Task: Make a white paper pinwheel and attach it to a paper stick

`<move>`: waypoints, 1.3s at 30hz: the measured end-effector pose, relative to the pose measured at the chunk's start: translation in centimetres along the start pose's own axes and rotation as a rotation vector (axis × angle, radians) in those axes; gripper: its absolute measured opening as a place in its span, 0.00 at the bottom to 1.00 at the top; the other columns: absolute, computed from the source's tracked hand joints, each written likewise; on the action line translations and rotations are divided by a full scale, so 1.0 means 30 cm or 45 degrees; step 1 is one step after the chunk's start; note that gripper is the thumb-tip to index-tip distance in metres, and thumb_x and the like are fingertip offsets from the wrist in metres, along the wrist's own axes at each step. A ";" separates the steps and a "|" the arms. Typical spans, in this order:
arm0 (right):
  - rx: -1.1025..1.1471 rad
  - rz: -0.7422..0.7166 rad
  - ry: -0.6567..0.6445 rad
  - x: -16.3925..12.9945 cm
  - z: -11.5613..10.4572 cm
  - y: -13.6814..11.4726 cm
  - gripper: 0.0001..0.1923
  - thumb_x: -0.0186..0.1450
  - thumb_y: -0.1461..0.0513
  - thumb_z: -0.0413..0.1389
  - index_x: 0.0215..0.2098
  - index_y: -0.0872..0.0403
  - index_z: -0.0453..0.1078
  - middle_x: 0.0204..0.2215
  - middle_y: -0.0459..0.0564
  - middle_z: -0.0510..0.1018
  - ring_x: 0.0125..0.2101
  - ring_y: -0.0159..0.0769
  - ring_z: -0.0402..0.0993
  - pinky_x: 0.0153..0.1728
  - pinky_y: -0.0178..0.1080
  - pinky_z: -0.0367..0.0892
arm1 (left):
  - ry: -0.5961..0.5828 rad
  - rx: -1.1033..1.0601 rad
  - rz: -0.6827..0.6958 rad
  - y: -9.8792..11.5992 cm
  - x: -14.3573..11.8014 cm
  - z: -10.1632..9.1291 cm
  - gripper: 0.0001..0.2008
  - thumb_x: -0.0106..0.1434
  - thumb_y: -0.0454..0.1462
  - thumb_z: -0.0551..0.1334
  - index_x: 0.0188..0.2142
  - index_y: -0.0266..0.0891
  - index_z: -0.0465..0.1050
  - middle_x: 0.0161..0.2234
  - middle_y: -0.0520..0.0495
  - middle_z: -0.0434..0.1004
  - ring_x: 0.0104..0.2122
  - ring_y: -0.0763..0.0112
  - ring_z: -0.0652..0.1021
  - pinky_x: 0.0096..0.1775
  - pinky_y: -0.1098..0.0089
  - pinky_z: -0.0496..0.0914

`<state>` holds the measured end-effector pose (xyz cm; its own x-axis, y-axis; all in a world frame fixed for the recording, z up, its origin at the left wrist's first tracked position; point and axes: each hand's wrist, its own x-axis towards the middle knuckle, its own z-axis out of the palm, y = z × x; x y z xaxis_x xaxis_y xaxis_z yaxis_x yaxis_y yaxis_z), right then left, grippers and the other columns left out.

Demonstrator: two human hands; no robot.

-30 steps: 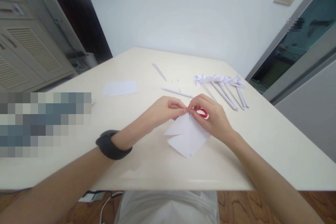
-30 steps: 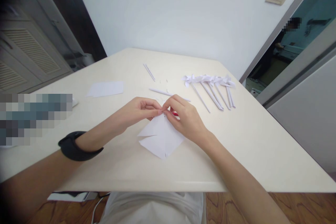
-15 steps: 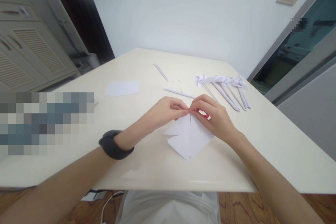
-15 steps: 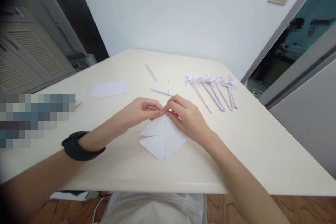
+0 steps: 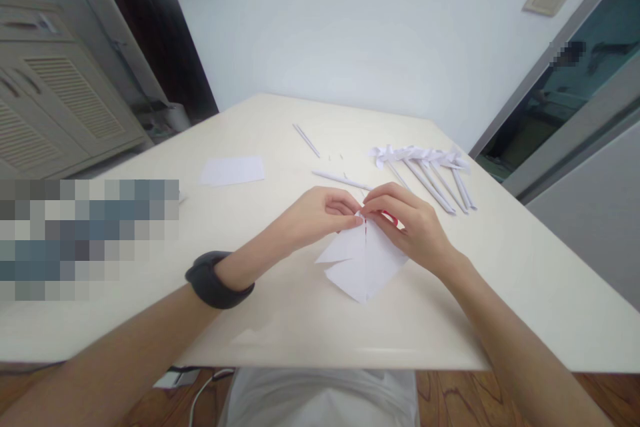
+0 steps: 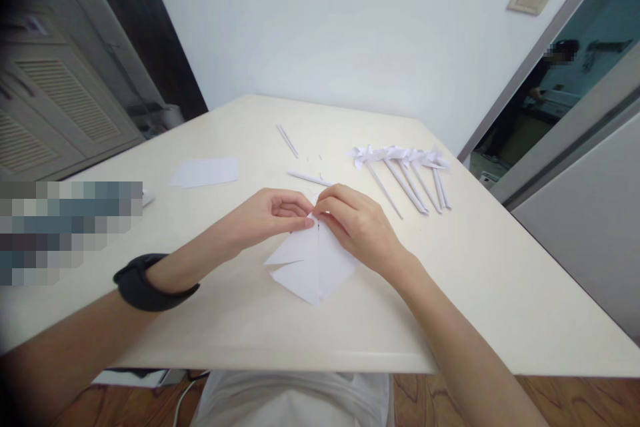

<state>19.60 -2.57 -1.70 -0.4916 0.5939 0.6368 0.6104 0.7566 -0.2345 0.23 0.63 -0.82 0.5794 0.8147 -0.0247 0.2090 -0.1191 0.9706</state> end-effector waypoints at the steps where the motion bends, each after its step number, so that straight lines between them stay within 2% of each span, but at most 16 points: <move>1: -0.004 -0.015 0.008 0.000 0.000 0.001 0.08 0.66 0.68 0.49 0.37 0.53 0.69 0.37 0.51 0.74 0.35 0.34 0.70 0.34 0.37 0.65 | -0.001 -0.008 0.003 0.000 0.000 0.000 0.10 0.52 0.39 0.65 0.33 0.37 0.74 0.31 0.48 0.78 0.34 0.67 0.77 0.37 0.69 0.69; 6: 0.075 -0.030 0.032 0.001 -0.001 -0.004 0.09 0.65 0.68 0.50 0.38 0.52 0.71 0.38 0.51 0.74 0.37 0.34 0.71 0.36 0.37 0.67 | 0.022 -0.013 0.001 0.002 -0.003 -0.003 0.09 0.53 0.38 0.65 0.33 0.36 0.73 0.31 0.48 0.78 0.33 0.69 0.77 0.34 0.72 0.69; 12: 0.188 0.206 0.122 0.012 -0.019 -0.015 0.06 0.64 0.66 0.53 0.34 0.52 0.72 0.37 0.49 0.73 0.38 0.33 0.71 0.40 0.37 0.67 | 0.051 0.122 0.150 -0.005 -0.005 0.002 0.08 0.57 0.40 0.62 0.32 0.38 0.73 0.30 0.49 0.78 0.32 0.71 0.77 0.34 0.73 0.69; 16: 0.255 0.291 0.059 0.016 -0.019 -0.023 0.06 0.64 0.64 0.55 0.29 0.53 0.70 0.39 0.48 0.72 0.35 0.31 0.71 0.36 0.35 0.68 | 0.087 0.254 0.193 -0.011 -0.008 0.012 0.07 0.57 0.38 0.60 0.32 0.38 0.74 0.31 0.49 0.78 0.32 0.70 0.77 0.35 0.72 0.70; 20: 0.335 0.350 -0.019 0.014 -0.009 -0.030 0.02 0.62 0.63 0.57 0.31 0.53 0.68 0.40 0.48 0.71 0.34 0.31 0.70 0.35 0.34 0.68 | 0.105 0.332 0.193 -0.008 -0.012 0.020 0.08 0.58 0.39 0.59 0.32 0.37 0.74 0.31 0.47 0.79 0.33 0.68 0.78 0.36 0.70 0.71; 23: 0.346 0.364 -0.045 0.011 -0.004 -0.029 0.04 0.61 0.64 0.58 0.33 0.52 0.66 0.39 0.48 0.70 0.36 0.32 0.70 0.37 0.35 0.68 | 0.108 0.359 0.222 -0.008 -0.011 0.022 0.10 0.58 0.41 0.60 0.31 0.37 0.74 0.31 0.47 0.79 0.34 0.67 0.78 0.37 0.69 0.71; 29: 0.336 0.360 -0.070 0.012 -0.007 -0.021 0.03 0.62 0.66 0.56 0.32 0.52 0.67 0.41 0.48 0.70 0.36 0.31 0.69 0.37 0.35 0.68 | 0.108 0.413 0.243 -0.017 -0.006 0.020 0.08 0.59 0.39 0.59 0.33 0.39 0.74 0.32 0.48 0.79 0.35 0.68 0.78 0.38 0.69 0.71; 35: 0.375 0.421 -0.131 0.012 0.001 -0.013 0.02 0.62 0.65 0.55 0.31 0.52 0.68 0.39 0.47 0.70 0.35 0.30 0.70 0.37 0.36 0.69 | 0.151 0.443 0.264 -0.013 -0.012 0.027 0.09 0.59 0.42 0.60 0.38 0.43 0.69 0.30 0.51 0.78 0.31 0.69 0.78 0.35 0.70 0.72; 39: 0.433 0.479 -0.147 0.010 0.002 -0.003 0.04 0.61 0.67 0.54 0.31 0.53 0.69 0.39 0.47 0.70 0.36 0.31 0.71 0.38 0.36 0.69 | 0.157 0.422 0.266 -0.011 -0.017 0.028 0.09 0.58 0.38 0.61 0.39 0.44 0.66 0.30 0.53 0.78 0.31 0.70 0.79 0.34 0.71 0.71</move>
<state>19.35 -2.44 -1.53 -0.3542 0.8537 0.3818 0.5310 0.5197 -0.6693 0.53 -0.21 -1.33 0.5416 0.8131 0.2133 0.3510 -0.4494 0.8215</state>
